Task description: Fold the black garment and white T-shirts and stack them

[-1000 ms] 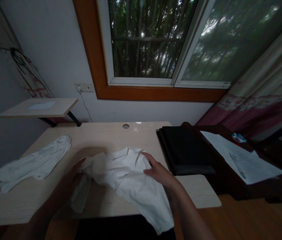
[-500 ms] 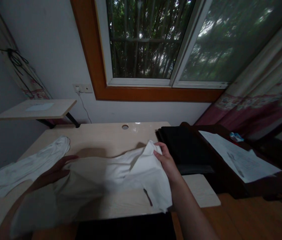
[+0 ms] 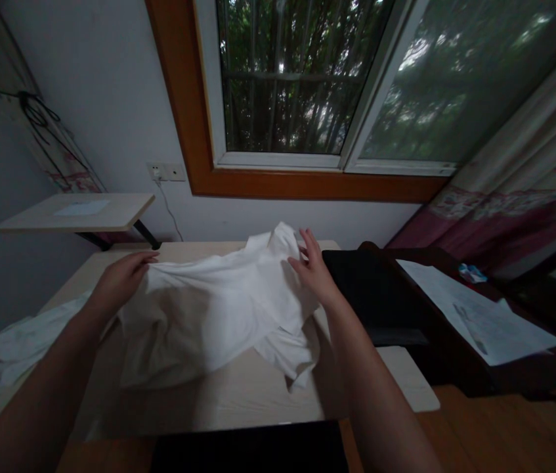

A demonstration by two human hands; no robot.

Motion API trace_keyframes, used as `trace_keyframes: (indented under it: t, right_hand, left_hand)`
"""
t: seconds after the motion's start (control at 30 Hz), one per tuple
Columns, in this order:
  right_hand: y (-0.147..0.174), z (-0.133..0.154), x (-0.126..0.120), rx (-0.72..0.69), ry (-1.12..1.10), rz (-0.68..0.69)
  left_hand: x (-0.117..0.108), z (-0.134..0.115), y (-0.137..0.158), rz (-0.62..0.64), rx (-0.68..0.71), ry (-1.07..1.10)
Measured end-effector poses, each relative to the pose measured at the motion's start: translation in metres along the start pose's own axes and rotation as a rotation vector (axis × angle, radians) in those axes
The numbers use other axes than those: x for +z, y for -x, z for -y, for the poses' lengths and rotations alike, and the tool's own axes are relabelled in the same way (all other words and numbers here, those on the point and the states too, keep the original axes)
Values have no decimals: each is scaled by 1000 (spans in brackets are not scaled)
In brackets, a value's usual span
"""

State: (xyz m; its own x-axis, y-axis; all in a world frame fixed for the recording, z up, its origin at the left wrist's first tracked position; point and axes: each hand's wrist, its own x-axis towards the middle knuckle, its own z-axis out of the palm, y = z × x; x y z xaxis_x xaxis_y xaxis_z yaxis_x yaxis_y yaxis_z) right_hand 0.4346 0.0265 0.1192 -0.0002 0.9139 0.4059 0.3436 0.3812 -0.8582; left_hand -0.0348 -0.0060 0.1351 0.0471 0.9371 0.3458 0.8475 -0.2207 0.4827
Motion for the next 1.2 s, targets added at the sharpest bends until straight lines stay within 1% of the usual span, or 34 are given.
trace_keyframes:
  t: [0.07,0.1,0.17,0.2,0.23,0.3,0.37,0.4,0.47,0.5,0.57,0.67,0.77,0.93,1.0,1.1,1.2]
  right_hand:
    - [2,-1,6,-78,151,32]
    - [6,0,10,-121,206,43]
    - [21,1,19,-187,259,104]
    - [31,2,24,-197,261,163]
    - [42,3,30,-184,258,240]
    - [65,5,40,-116,258,402]
    - [87,6,48,-106,312,565]
    - [97,6,50,-114,349,625]
    - [111,6,52,-146,427,690]
    - [115,6,52,-161,463,694]
    - [121,5,52,-184,531,672]
    - [123,0,50,-204,617,623]
    - [121,-9,50,-205,684,581]
    - [117,-19,57,-164,756,506]
    - [116,-20,59,-159,770,484]
    - [116,-19,57,-169,700,437]
    - [117,-15,48,-163,516,291]
  left_hand:
    - [13,3,0,-126,58,-86]
    - [20,4,2,-165,87,-103]
    - [33,0,12,-181,144,-89]
    - [39,-4,20,-160,172,-69]
    - [44,-9,29,-116,197,-49]
    - [53,-25,50,2,242,-33]
    - [59,-44,74,167,317,-46]
    - [62,-53,87,253,347,-67]
    - [68,-69,109,366,354,-120]
    - [71,-74,118,411,363,-141]
    - [76,-79,132,458,347,-191]
    - [83,-76,138,446,335,-236]
    - [86,-67,132,388,310,-271]
    - [85,-51,111,284,193,-230]
    - [82,-45,101,245,151,-248]
    - [74,-35,84,162,111,-346]
    - [64,-24,65,-9,99,-430]
